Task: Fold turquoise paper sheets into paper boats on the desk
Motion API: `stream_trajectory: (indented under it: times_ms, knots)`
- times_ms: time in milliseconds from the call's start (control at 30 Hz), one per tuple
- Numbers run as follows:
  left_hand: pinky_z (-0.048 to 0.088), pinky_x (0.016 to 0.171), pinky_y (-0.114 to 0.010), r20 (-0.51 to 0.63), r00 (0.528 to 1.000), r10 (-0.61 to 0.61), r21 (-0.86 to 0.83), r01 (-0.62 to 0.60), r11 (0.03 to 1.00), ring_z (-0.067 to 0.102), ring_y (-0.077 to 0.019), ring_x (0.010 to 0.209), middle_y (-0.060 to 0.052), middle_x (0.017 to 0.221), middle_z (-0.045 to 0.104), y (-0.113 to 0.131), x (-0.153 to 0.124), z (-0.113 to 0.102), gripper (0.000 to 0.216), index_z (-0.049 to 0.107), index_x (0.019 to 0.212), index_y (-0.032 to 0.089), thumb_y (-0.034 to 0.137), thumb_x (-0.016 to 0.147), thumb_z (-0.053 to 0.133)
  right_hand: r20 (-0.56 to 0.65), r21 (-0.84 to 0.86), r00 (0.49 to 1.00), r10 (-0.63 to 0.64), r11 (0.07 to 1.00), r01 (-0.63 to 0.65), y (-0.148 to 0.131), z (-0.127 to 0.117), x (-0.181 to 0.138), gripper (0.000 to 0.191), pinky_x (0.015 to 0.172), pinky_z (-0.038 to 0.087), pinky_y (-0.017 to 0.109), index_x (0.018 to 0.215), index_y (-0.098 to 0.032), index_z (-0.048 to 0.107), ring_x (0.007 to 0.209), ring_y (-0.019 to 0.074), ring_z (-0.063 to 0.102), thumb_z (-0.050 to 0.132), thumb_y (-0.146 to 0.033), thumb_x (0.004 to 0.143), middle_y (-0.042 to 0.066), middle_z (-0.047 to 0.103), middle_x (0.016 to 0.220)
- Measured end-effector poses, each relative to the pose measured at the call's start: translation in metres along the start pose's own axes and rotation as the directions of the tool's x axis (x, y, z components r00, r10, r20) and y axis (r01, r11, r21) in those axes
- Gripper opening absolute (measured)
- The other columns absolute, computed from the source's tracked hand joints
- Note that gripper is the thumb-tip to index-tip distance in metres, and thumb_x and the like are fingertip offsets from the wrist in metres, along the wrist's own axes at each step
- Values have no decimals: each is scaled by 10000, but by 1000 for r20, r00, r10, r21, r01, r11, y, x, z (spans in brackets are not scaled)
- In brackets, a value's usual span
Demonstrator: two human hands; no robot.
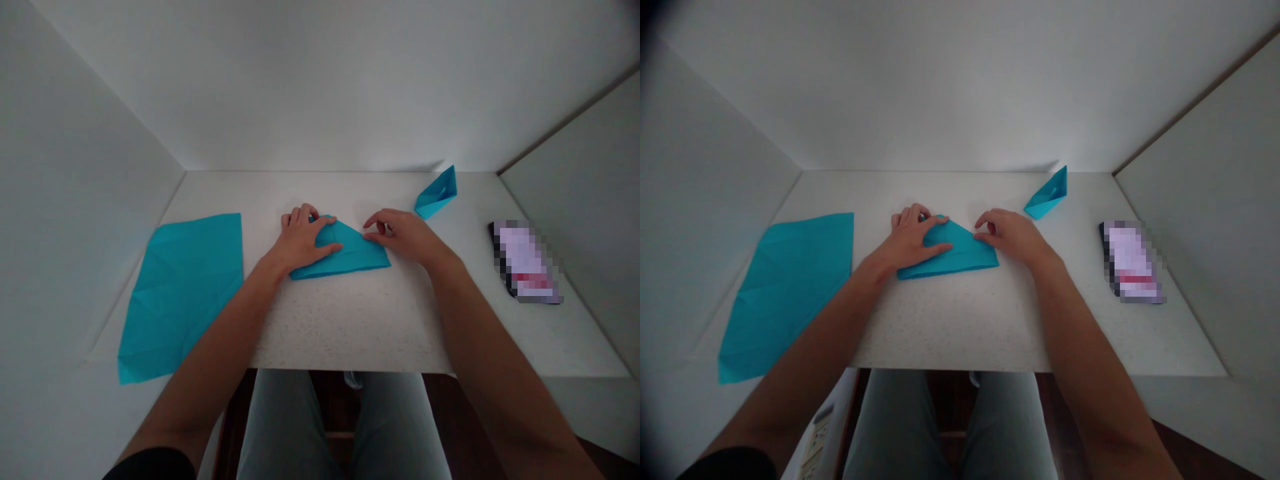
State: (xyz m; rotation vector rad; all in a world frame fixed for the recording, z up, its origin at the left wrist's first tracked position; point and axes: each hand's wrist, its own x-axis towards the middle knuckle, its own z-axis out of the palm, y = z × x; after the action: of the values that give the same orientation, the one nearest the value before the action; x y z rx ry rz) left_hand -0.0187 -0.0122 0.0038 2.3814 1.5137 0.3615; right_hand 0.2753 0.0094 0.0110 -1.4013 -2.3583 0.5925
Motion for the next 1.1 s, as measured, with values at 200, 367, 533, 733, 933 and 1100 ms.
stream_trajectory:
  times_ms: [200, 367, 533, 733, 933, 1100]
  knots:
    - [272, 1281, -652, 79, 984, 161, -28, -159, 987, 362, -437, 1543, -142, 1651, 422, 1, -3, 0, 712, 681, 1547, 420, 729, 914, 784, -22, 19, 997, -75, 997, 75, -8, 9, 2, 328, 759, 476, 347, 1283, -274, 792, 782, 211, 640, 717, -430, 1005, 53, 713, 959]
    - [256, 1324, -620, 101, 958, 270, -89, -262, 961, 382, -399, 1576, -103, 1679, 446, 5, -3, 2, 637, 708, 1504, 443, 691, 924, 796, 2, 61, 984, -176, 983, 176, -9, 11, 2, 382, 890, 541, 395, 1357, -299, 809, 906, 250, 686, 686, -469, 1038, 95, 695, 1088]
    - [326, 1260, -575, -52, 990, 130, -70, -134, 989, 470, -387, 1502, -192, 1604, 501, -1, -1, -2, 721, 650, 1526, 247, 688, 962, 744, 31, 22, 978, -207, 978, 207, -4, 12, 2, 507, 935, 535, 429, 1527, -365, 723, 938, 261, 663, 686, -518, 1045, 106, 678, 1170]
    - [350, 1175, -581, -159, 986, -57, 15, 60, 998, 526, -403, 1361, -173, 1414, 603, -10, 1, -8, 560, 708, 1259, 228, 699, 956, 737, 87, -62, 961, -263, 961, 269, -2, 13, 2, 425, 936, 505, 429, 1459, -422, 770, 947, 248, 613, 568, -549, 1108, 105, 636, 1206]
    - [429, 1122, -546, -204, 967, -154, -124, 131, 984, 647, -322, 1194, -111, 1215, 712, -9, 6, -8, 365, 675, 1039, 232, 596, 1050, 656, 81, -55, 964, -252, 965, 256, 0, 11, 2, 432, 962, 480, 451, 1380, -389, 823, 967, 262, 633, 674, -616, 1044, 109, 648, 1217]
    - [561, 859, -379, -201, 952, -233, -487, 109, 867, 723, -224, 938, -77, 1067, 779, -7, 9, -12, 387, 679, 1152, 231, 599, 1032, 678, 60, -49, 973, -223, 973, 226, 1, 11, 3, 412, 987, 476, 478, 1287, -372, 856, 1025, 302, 655, 770, -628, 975, 116, 671, 1221]
